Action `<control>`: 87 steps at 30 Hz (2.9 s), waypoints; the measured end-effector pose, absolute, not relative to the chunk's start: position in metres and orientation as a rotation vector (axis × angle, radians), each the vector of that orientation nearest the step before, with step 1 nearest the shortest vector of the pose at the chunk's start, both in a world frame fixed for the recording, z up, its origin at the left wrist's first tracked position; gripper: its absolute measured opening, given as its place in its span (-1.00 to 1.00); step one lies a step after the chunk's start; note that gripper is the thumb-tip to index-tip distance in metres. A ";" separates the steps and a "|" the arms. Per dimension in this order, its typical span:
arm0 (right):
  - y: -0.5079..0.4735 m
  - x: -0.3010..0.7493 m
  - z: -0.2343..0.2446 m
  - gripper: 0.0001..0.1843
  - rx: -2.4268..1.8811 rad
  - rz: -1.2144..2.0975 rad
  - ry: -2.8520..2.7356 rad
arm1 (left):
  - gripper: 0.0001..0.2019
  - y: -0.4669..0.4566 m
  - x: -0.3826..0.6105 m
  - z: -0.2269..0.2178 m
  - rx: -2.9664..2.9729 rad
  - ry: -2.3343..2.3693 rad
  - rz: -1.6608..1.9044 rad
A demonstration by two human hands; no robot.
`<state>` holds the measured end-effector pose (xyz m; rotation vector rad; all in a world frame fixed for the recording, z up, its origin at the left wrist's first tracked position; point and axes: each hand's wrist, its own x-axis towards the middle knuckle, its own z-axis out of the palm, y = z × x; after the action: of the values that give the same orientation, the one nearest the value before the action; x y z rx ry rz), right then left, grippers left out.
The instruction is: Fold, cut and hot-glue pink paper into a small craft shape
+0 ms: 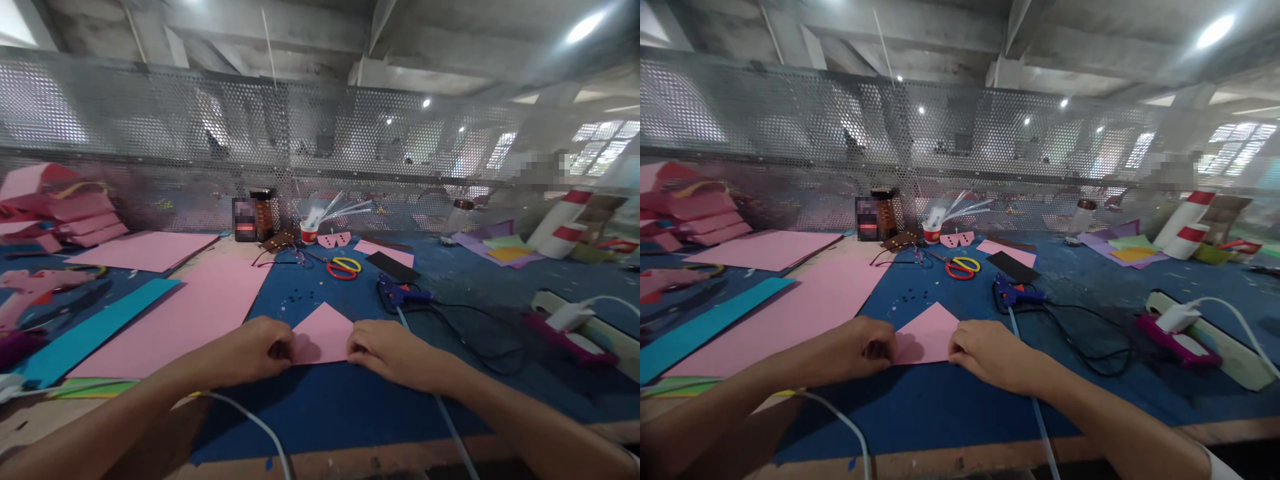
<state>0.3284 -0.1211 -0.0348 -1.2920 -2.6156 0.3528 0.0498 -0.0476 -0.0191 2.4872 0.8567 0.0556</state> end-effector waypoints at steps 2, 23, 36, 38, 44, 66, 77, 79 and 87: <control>-0.120 0.329 -0.036 -0.82 -1.310 0.344 -2.600 | -0.89 -0.046 0.050 -0.019 2.450 0.884 0.034; -0.118 0.333 -0.035 -0.88 -1.391 0.481 -2.509 | -0.84 -0.044 0.045 -0.012 2.366 0.950 -0.062; -0.116 0.335 -0.035 -0.90 -1.462 0.495 -2.481 | -0.77 -0.041 0.045 -0.010 2.386 0.994 -0.093; -0.116 0.335 -0.034 -0.90 -1.463 0.510 -2.484 | -0.77 -0.042 0.046 -0.009 2.391 0.994 -0.094; -0.115 0.336 -0.033 -0.90 -1.527 0.566 -2.434 | -0.78 -0.041 0.046 -0.011 2.389 1.029 -0.095; -0.113 0.346 -0.025 -0.92 -1.558 0.657 -2.418 | -0.89 -0.024 0.029 -0.022 2.357 0.996 -0.130; -0.113 0.358 -0.019 -0.91 -1.589 0.679 -2.455 | -0.91 -0.024 0.027 -0.010 2.284 1.017 -0.200; -0.112 0.361 -0.019 -0.90 -1.592 0.689 -2.467 | -0.91 -0.023 0.027 -0.009 2.280 1.023 -0.214; -0.113 0.368 -0.016 -0.87 -1.629 0.666 -2.515 | -0.91 -0.016 0.020 -0.015 2.301 1.031 -0.247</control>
<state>0.3678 -0.1125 -0.0156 -1.6295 -2.5148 0.6659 0.0205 -0.0158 -0.0149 2.3009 1.0306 -0.2465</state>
